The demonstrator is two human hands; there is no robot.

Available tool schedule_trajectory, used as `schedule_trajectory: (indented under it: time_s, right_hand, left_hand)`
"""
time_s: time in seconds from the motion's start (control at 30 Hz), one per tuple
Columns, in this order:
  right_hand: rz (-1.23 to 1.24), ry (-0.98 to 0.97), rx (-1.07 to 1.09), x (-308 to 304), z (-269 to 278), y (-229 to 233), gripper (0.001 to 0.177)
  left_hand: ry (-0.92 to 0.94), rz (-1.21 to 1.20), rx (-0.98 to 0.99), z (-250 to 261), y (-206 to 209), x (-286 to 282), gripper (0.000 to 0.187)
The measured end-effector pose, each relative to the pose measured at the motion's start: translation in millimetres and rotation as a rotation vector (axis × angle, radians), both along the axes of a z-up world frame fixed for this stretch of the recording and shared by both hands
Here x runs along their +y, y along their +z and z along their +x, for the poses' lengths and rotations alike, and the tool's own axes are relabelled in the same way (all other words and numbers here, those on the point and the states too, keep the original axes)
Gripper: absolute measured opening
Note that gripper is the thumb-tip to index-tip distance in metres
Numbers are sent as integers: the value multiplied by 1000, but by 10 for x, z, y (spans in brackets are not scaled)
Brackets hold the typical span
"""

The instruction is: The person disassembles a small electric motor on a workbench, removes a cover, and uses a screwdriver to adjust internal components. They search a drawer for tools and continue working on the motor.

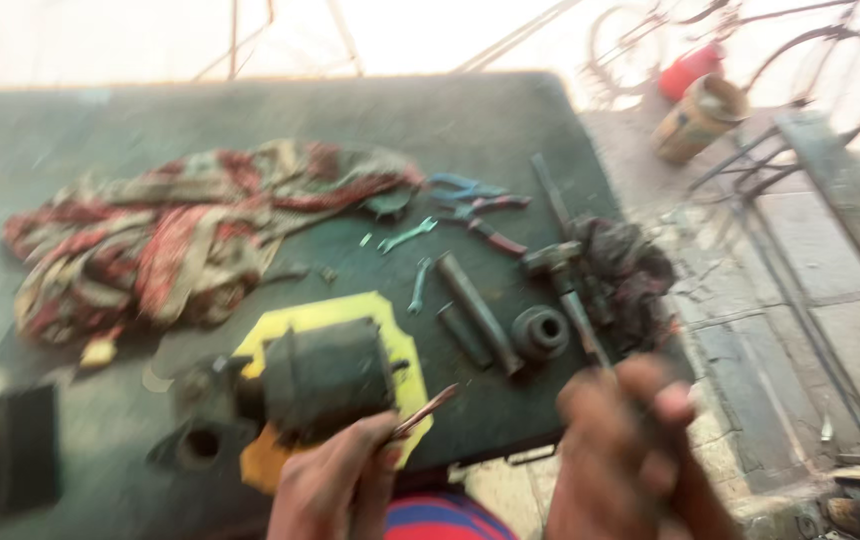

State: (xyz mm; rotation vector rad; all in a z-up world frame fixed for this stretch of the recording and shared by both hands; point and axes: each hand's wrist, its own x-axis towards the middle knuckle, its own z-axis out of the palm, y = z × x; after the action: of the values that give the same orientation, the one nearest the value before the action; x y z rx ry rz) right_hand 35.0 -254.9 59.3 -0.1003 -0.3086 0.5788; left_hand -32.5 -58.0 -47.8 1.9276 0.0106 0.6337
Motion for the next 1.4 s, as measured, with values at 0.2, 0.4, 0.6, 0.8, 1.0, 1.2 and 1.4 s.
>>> schedule_trajectory:
  time_s: [0.2, 0.4, 0.6, 0.8, 1.0, 1.2, 1.4]
  right_hand:
    - [-296, -632, -314, 369, 430, -253, 15]
    - [-290, -496, -334, 200, 568, -504, 14]
    - [-238, -394, -220, 181, 689, -473, 17]
    - [-366, -484, -399, 284, 758, -415, 16]
    - [-634, -507, -668, 431, 741, -333, 54]
    - [-809, -424, -811, 593, 709, -536, 69]
    - [-818, -440, -710, 544, 812, -583, 68]
  left_hand:
    - [-65, 63, -54, -19, 352, -72, 15]
    - [-97, 74, -90, 25, 578, -68, 15]
    - [-78, 157, -75, 78, 583, -70, 18]
    - [-74, 196, -55, 163, 660, -19, 20]
    - [35, 288, -39, 170, 649, 75, 19]
    - [57, 251, -70, 145, 581, 195, 21]
    - [114, 137, 8, 214, 466, 237, 11]
